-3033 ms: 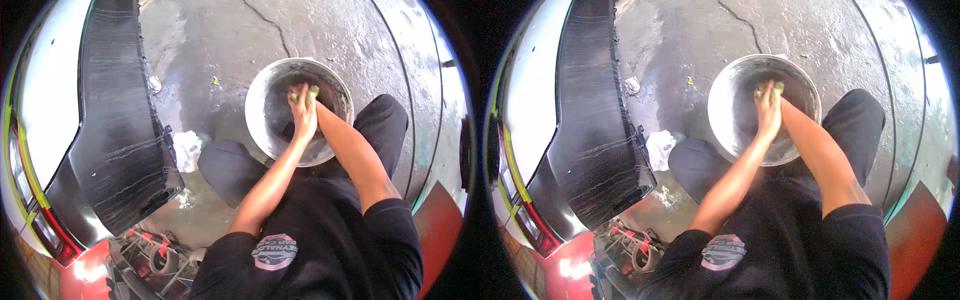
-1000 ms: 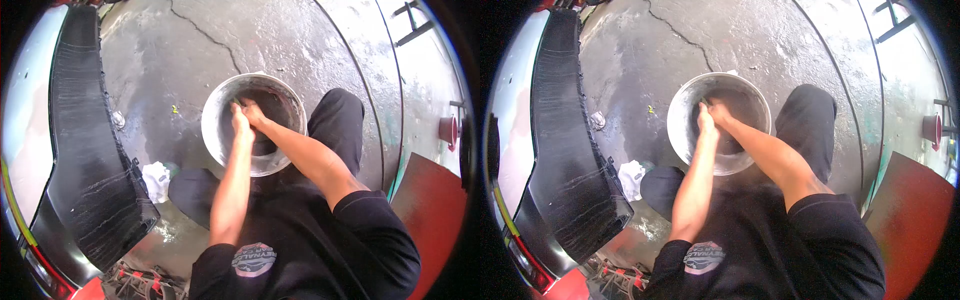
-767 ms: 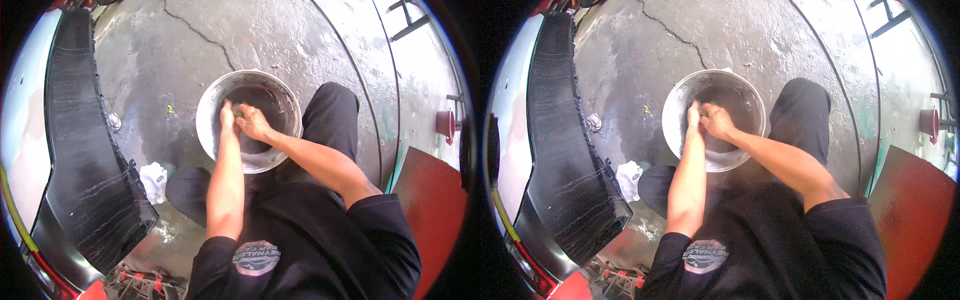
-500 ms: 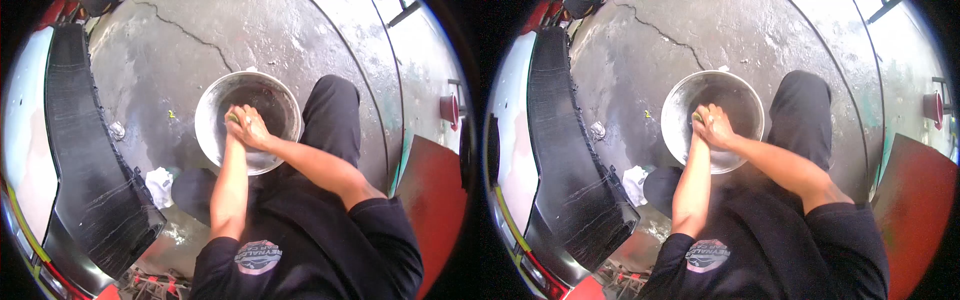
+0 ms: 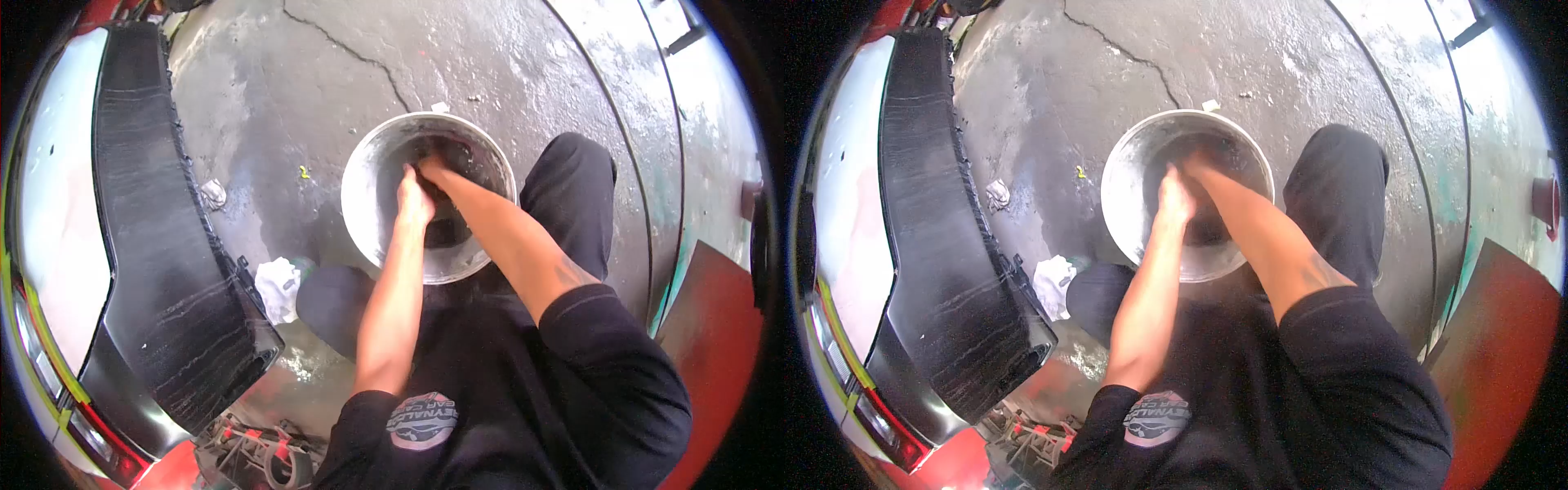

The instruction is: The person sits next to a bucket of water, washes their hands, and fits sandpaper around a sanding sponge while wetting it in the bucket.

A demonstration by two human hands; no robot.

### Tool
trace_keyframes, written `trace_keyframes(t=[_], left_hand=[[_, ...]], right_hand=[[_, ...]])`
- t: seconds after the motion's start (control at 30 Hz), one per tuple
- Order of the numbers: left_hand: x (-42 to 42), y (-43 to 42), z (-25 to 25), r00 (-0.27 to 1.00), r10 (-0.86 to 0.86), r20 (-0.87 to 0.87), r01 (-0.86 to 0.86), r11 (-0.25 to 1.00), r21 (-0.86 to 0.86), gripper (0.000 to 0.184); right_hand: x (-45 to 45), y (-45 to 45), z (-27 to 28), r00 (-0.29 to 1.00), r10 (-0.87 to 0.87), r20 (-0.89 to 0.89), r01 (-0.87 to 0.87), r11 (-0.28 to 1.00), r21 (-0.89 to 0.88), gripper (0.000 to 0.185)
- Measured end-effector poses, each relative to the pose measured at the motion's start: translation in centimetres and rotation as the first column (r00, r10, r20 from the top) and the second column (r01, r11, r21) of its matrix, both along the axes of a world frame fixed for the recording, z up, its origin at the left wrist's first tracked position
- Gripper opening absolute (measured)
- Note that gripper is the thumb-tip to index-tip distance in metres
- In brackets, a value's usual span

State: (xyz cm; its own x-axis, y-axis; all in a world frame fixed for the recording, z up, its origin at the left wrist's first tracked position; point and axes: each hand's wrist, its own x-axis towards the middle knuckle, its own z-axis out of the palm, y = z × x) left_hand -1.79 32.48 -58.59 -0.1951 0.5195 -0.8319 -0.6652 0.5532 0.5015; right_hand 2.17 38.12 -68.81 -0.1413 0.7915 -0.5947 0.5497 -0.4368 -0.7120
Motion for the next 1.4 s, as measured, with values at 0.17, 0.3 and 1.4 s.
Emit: trace_keyframes(t=[0.17,0.3,1.4], left_hand=[[-3.4,0.6,-2.5,0.985,0.040,0.171,-0.050,0.997,0.059,0.075],[-8.0,-1.9,-11.1,0.938,-0.215,0.270,0.134,0.947,0.292,0.057],[0.5,-0.5,2.5,0.986,0.165,0.016,-0.166,0.978,0.129,0.052]], right_hand=[[0.4,-2.5,9.0,0.955,-0.083,-0.285,0.047,0.990,-0.130,0.059],[4.9,-5.6,14.3,0.752,-0.021,-0.659,-0.085,0.988,-0.129,0.063],[3.9,-0.8,10.9,0.893,-0.100,-0.439,0.033,0.987,-0.158,0.062]])
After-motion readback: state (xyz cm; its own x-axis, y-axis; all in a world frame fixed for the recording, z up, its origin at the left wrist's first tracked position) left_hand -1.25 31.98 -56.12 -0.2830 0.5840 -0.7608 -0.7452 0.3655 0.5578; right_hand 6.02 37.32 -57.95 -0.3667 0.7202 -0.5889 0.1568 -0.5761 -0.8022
